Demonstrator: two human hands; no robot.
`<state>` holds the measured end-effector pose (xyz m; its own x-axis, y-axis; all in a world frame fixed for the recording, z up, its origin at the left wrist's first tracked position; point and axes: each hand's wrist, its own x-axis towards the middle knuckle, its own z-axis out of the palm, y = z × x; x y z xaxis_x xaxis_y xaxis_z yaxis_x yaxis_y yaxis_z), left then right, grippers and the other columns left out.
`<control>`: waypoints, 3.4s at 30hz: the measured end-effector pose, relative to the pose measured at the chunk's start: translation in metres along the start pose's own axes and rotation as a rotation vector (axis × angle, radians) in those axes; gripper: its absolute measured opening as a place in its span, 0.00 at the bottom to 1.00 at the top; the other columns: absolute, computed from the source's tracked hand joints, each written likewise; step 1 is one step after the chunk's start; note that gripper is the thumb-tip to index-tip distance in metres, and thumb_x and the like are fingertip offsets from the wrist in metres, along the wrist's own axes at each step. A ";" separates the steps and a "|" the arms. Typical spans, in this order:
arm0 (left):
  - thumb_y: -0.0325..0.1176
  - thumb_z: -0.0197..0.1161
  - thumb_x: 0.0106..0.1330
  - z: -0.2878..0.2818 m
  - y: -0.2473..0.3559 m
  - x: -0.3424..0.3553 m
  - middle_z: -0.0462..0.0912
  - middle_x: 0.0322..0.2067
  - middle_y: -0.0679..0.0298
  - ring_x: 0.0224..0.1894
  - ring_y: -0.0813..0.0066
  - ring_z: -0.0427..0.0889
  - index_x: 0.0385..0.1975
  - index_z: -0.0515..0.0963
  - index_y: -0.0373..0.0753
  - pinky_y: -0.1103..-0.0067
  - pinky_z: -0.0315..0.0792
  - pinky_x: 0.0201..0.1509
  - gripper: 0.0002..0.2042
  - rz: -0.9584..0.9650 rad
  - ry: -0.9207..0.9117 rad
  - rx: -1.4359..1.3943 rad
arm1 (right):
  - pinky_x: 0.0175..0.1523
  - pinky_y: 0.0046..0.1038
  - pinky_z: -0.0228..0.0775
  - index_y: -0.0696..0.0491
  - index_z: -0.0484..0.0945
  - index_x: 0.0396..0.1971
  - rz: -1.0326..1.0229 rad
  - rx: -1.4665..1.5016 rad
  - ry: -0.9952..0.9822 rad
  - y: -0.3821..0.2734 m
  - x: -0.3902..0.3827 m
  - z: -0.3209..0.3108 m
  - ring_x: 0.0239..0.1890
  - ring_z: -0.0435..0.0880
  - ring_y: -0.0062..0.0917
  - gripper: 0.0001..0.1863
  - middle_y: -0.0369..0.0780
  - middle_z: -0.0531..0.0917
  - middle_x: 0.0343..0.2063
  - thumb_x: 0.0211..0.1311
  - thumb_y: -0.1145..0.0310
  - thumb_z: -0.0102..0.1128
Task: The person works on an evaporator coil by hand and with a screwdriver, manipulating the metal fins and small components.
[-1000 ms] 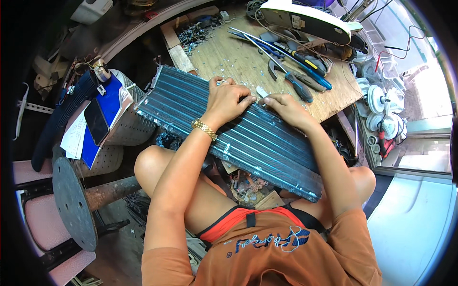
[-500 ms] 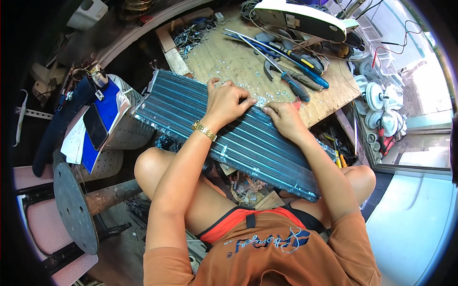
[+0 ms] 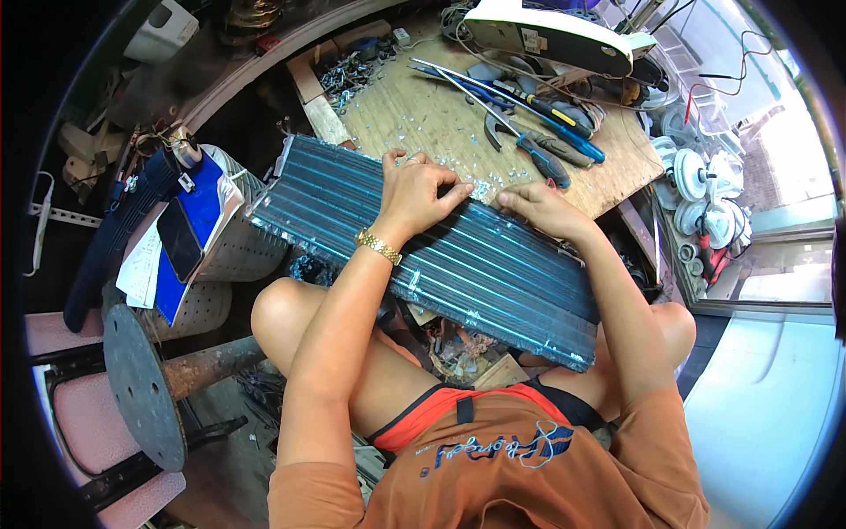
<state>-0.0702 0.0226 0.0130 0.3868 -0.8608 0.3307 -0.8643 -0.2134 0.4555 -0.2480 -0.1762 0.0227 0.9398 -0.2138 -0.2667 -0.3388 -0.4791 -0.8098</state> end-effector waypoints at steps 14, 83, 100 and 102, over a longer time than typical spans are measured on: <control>0.45 0.63 0.74 -0.035 -0.035 0.004 0.90 0.48 0.67 0.56 0.62 0.84 0.44 0.90 0.49 0.55 0.59 0.68 0.12 -0.048 0.190 0.025 | 0.49 0.42 0.79 0.56 0.89 0.43 -0.118 -0.232 0.296 0.002 -0.023 0.036 0.40 0.90 0.46 0.14 0.52 0.90 0.36 0.75 0.61 0.63; 0.42 0.60 0.75 -0.022 -0.061 0.008 0.91 0.33 0.64 0.45 0.59 0.86 0.28 0.89 0.44 0.50 0.59 0.69 0.16 -0.265 0.268 0.216 | 0.48 0.40 0.80 0.52 0.85 0.51 -0.290 -0.699 -0.314 -0.006 0.050 -0.058 0.43 0.89 0.40 0.18 0.43 0.88 0.40 0.60 0.71 0.73; 0.36 0.54 0.80 -0.013 -0.079 0.011 0.89 0.29 0.57 0.40 0.54 0.88 0.46 0.82 0.45 0.51 0.65 0.64 0.09 -0.227 0.455 0.147 | 0.55 0.45 0.77 0.56 0.77 0.60 -0.192 -0.437 0.266 -0.012 0.054 -0.056 0.49 0.87 0.49 0.18 0.52 0.87 0.47 0.76 0.66 0.56; 0.35 0.54 0.80 -0.016 -0.083 0.006 0.89 0.29 0.58 0.38 0.54 0.88 0.49 0.81 0.46 0.51 0.66 0.62 0.09 -0.295 0.365 0.158 | 0.55 0.44 0.77 0.55 0.73 0.64 -0.182 -0.397 0.175 -0.042 0.058 -0.041 0.48 0.88 0.49 0.19 0.52 0.87 0.46 0.80 0.63 0.53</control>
<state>0.0093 0.0425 -0.0101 0.6854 -0.5410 0.4874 -0.7281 -0.5152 0.4521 -0.1812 -0.2035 0.0623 0.9752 -0.2206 -0.0191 -0.1928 -0.8034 -0.5633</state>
